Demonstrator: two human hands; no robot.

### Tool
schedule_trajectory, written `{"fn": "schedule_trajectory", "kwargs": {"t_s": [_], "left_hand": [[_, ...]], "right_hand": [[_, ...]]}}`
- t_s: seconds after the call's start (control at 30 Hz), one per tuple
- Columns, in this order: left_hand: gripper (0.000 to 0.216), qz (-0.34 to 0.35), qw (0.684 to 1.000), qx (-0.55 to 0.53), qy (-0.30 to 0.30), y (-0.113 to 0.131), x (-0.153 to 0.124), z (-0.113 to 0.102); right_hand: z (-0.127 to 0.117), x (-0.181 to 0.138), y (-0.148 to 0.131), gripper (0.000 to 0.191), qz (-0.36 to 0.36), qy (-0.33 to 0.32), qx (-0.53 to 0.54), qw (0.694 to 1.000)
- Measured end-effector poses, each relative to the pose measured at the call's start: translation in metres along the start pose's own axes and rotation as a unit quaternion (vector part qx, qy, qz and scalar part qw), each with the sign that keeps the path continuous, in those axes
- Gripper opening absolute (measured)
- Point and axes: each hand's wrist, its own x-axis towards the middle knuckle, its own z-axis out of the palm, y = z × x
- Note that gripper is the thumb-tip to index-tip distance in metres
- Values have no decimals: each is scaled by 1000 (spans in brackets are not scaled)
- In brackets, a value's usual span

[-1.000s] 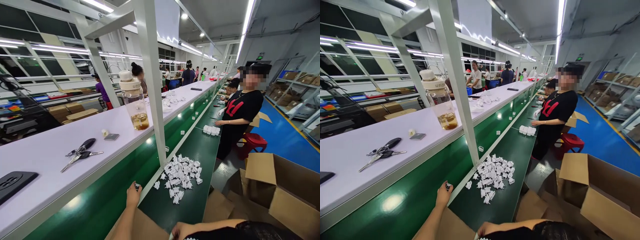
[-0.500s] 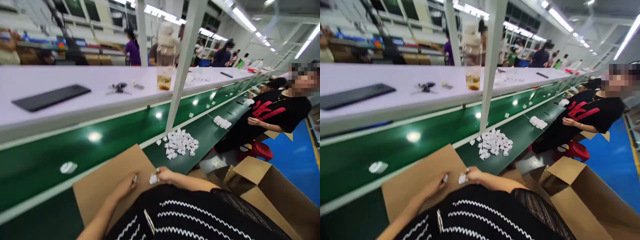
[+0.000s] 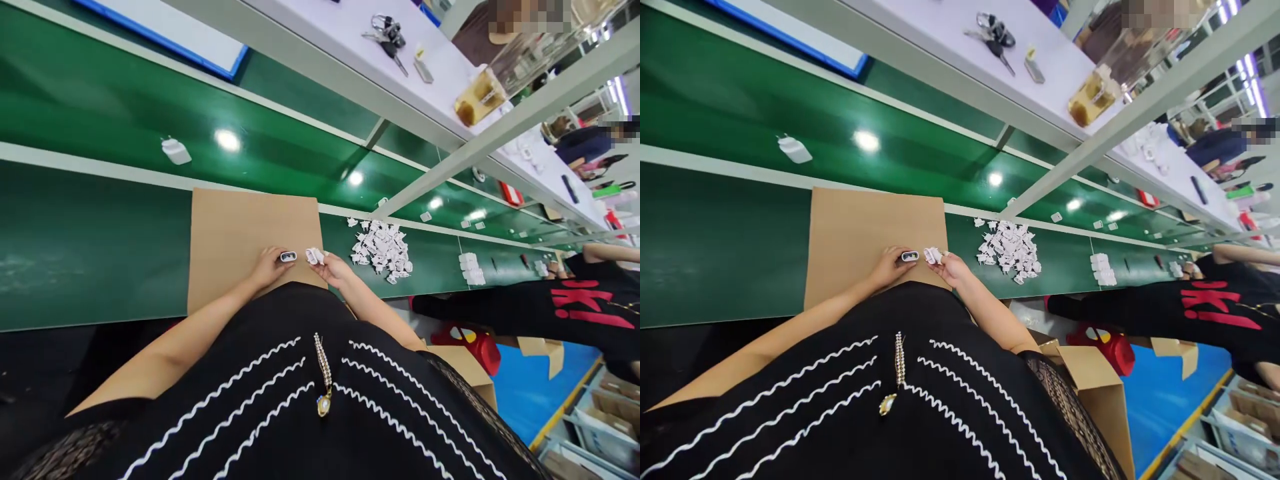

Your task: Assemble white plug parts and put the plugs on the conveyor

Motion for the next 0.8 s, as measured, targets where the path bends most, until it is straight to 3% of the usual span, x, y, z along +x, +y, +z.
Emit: {"fn": "schedule_trajectory", "kwargs": {"t_s": [0.17,0.3,0.37,0.53,0.6,0.7,0.8], "left_hand": [[43,13,1000,-6,-2,-3,-2,2],[44,33,999,18,3,-3,-5,2],[44,37,999,32,11,-2,-7,2],[40,31,999,40,7,0,-7,4],[40,28,999,40,5,2,-7,5],[43,13,999,37,8,3,-7,4],[49,-6,999,32,3,1,-5,-4]], "right_hand": [[1,21,8,25,-54,32,-92,994],[-1,38,14,26,-144,46,-264,953],[-2,43,15,23,-209,41,-387,897],[4,43,10,44,-342,-55,-677,649],[9,44,9,42,-345,-91,-724,590],[15,48,11,37,-342,-102,-745,564],[21,55,12,40,-340,-53,-723,599]]}}
